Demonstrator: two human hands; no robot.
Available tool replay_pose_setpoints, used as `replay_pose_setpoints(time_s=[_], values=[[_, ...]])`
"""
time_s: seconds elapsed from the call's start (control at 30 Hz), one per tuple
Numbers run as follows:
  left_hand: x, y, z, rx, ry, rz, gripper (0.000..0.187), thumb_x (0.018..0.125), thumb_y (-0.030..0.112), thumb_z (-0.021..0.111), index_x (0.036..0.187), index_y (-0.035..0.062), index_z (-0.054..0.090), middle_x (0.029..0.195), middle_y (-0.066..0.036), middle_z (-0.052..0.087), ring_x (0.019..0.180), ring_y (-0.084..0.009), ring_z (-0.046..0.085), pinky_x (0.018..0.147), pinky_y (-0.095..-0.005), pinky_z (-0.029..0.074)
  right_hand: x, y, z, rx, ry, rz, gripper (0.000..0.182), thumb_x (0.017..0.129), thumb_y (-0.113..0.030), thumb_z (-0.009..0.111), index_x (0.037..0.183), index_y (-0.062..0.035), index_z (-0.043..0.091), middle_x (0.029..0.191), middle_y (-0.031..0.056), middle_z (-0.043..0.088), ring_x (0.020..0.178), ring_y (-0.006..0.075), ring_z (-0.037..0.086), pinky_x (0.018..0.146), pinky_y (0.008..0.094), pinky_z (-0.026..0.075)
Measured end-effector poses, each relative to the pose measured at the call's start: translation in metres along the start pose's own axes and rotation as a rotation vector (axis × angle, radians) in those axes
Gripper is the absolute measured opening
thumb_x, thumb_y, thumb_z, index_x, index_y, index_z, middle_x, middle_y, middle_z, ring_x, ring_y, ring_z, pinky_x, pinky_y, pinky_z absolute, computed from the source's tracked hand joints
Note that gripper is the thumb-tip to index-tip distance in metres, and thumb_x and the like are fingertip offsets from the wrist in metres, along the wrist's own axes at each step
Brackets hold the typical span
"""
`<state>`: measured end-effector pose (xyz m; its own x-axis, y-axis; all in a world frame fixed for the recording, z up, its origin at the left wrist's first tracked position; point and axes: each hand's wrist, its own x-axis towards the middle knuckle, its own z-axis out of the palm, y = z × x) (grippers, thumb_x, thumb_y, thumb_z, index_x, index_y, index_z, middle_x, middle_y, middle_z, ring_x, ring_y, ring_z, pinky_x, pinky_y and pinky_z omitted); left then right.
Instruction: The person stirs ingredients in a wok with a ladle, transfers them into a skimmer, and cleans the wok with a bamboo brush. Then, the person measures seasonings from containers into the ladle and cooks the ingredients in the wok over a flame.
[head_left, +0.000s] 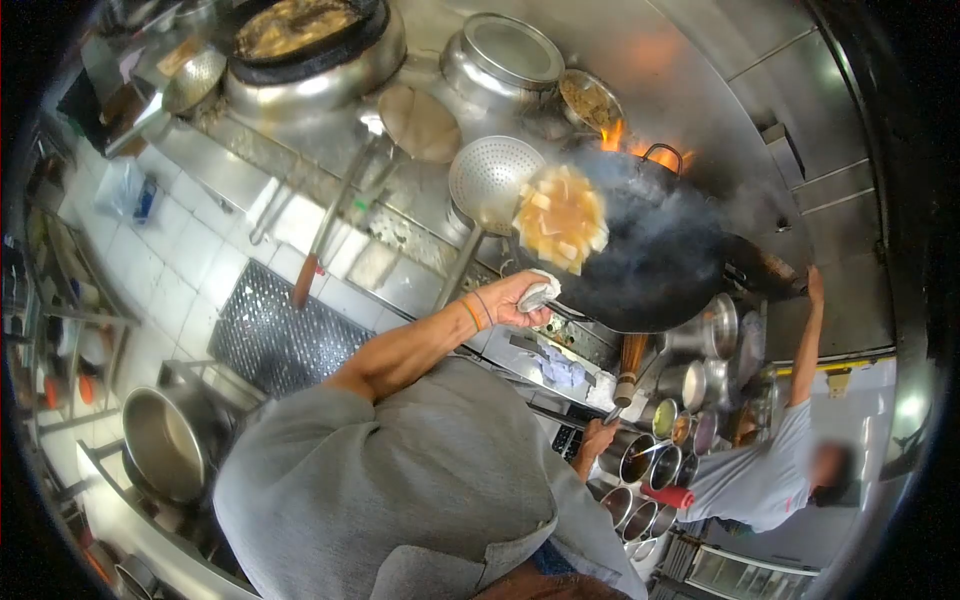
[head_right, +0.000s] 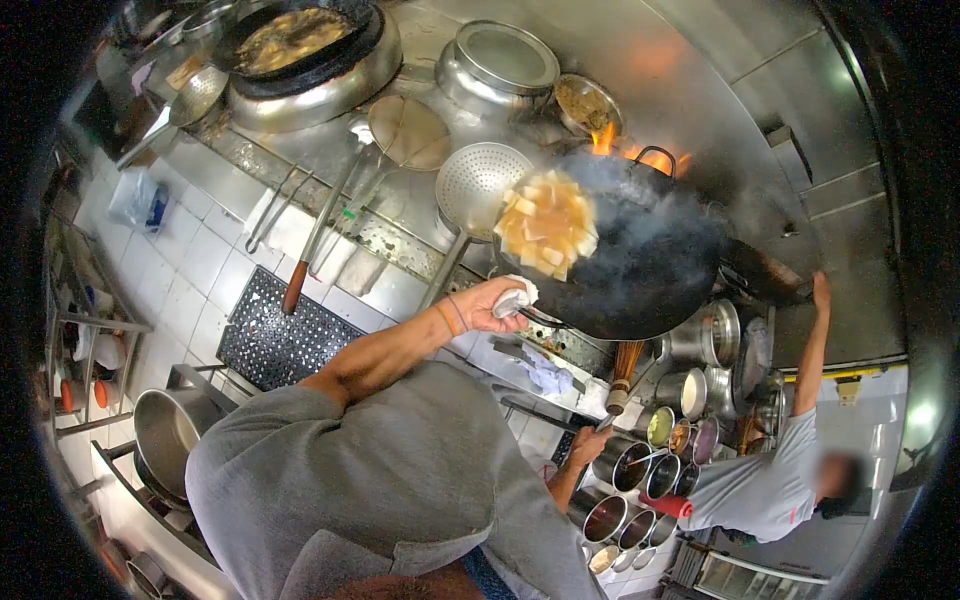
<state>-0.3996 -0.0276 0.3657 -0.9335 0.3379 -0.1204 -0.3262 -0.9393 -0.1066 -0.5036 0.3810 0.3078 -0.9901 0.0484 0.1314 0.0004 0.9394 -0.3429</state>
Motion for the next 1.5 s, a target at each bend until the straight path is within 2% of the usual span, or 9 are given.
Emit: replay_pose_setpoints(time_s=[0.17,0.47,0.57,0.83,0.93,1.0,1.13,1.2,1.5], values=[[-0.004,-0.001,0.006,0.017,0.023,0.019,0.02,0.089,0.025,0.057,0.09,0.005,0.058,0.08,-0.011,0.054,0.069,-0.0217,0.048,0.043,-0.0243,0.038,0.001,0.0,0.003,-0.041,0.012,0.025,0.063,0.076,-0.023,0.054,0.134,-0.0024,0.041,0.1,0.0328,0.062,0.095,0.0502,0.059,0.083,0.0545,0.046],[-0.006,0.001,0.012,0.027,0.004,-0.091,0.019,0.092,0.025,0.053,0.09,0.0058,0.056,0.075,-0.011,0.045,0.068,-0.0196,0.046,0.043,-0.0224,0.036,-0.001,-0.007,0.001,-0.025,0.015,0.048,0.062,0.076,-0.018,0.054,0.135,-0.0029,0.041,0.104,0.033,0.061,0.098,0.0487,0.058,0.087,0.0516,0.046],[-0.002,-0.001,0.015,0.033,0.03,-0.046,0.018,0.091,0.023,0.054,0.087,0.0057,0.055,0.075,-0.011,0.044,0.068,-0.0187,0.046,0.042,-0.0224,0.035,-0.003,-0.012,-0.005,-0.019,-0.028,0.048,0.062,0.076,-0.018,0.054,0.135,-0.0031,0.041,0.106,0.0325,0.061,0.099,0.048,0.059,0.087,0.0514,0.046],[0.007,0.002,0.005,0.036,-0.008,-0.062,0.018,0.09,0.023,0.055,0.089,0.0048,0.057,0.077,-0.013,0.048,0.068,-0.0201,0.048,0.042,-0.0228,0.037,0.002,0.002,0.005,-0.029,-0.009,0.052,0.064,0.075,-0.021,0.053,0.136,-0.0027,0.04,0.108,0.0337,0.06,0.099,0.0487,0.058,0.087,0.0518,0.046],[0.009,0.002,0.008,0.025,-0.023,-0.088,0.019,0.089,0.023,0.056,0.09,0.0043,0.057,0.078,-0.013,0.049,0.068,-0.0204,0.049,0.043,-0.0229,0.039,0.004,0.007,0.005,-0.01,0.0,-0.044,0.064,0.075,-0.022,0.052,0.135,-0.0022,0.041,0.108,0.0337,0.059,0.1,0.0485,0.058,0.087,0.0512,0.046],[0.007,0.001,0.014,-0.004,-0.008,-0.081,0.021,0.088,0.023,0.056,0.09,0.0021,0.056,0.079,-0.014,0.049,0.068,-0.0203,0.049,0.042,-0.0227,0.039,0.002,-0.005,0.0,-0.023,-0.038,0.066,0.065,0.074,-0.022,0.051,0.134,-0.0012,0.041,0.108,0.0338,0.06,0.101,0.0485,0.058,0.089,0.0502,0.045],[0.009,0.005,0.017,-0.091,-0.02,-0.161,0.022,0.087,0.021,0.057,0.088,-0.0012,0.055,0.079,-0.014,0.049,0.067,-0.0203,0.049,0.041,-0.0226,0.039,-0.002,-0.009,-0.004,0.014,-0.04,0.044,0.064,0.074,-0.022,0.052,0.134,-0.0008,0.042,0.108,0.0337,0.06,0.102,0.0485,0.058,0.09,0.05,0.045],[0.014,0.006,0.014,-0.1,-0.113,-0.163,0.022,0.086,0.018,0.057,0.087,-0.0038,0.054,0.081,-0.016,0.051,0.065,-0.0201,0.049,0.04,-0.0229,0.039,-0.001,-0.009,-0.004,0.017,-0.034,0.024,0.064,0.073,-0.02,0.052,0.133,-0.0006,0.042,0.108,0.0337,0.06,0.101,0.0486,0.058,0.09,0.05,0.044],[0.019,0.004,0.019,-0.125,-0.19,-0.207,0.017,0.088,0.015,0.052,0.083,-0.001,0.053,0.078,-0.02,0.054,0.063,-0.0199,0.048,0.04,-0.0231,0.038,0.002,0.005,0.007,0.004,0.012,-0.007,0.064,0.077,-0.026,0.054,0.134,0.0005,0.04,0.108,0.0334,0.059,0.101,0.0489,0.057,0.088,0.0508,0.045]])
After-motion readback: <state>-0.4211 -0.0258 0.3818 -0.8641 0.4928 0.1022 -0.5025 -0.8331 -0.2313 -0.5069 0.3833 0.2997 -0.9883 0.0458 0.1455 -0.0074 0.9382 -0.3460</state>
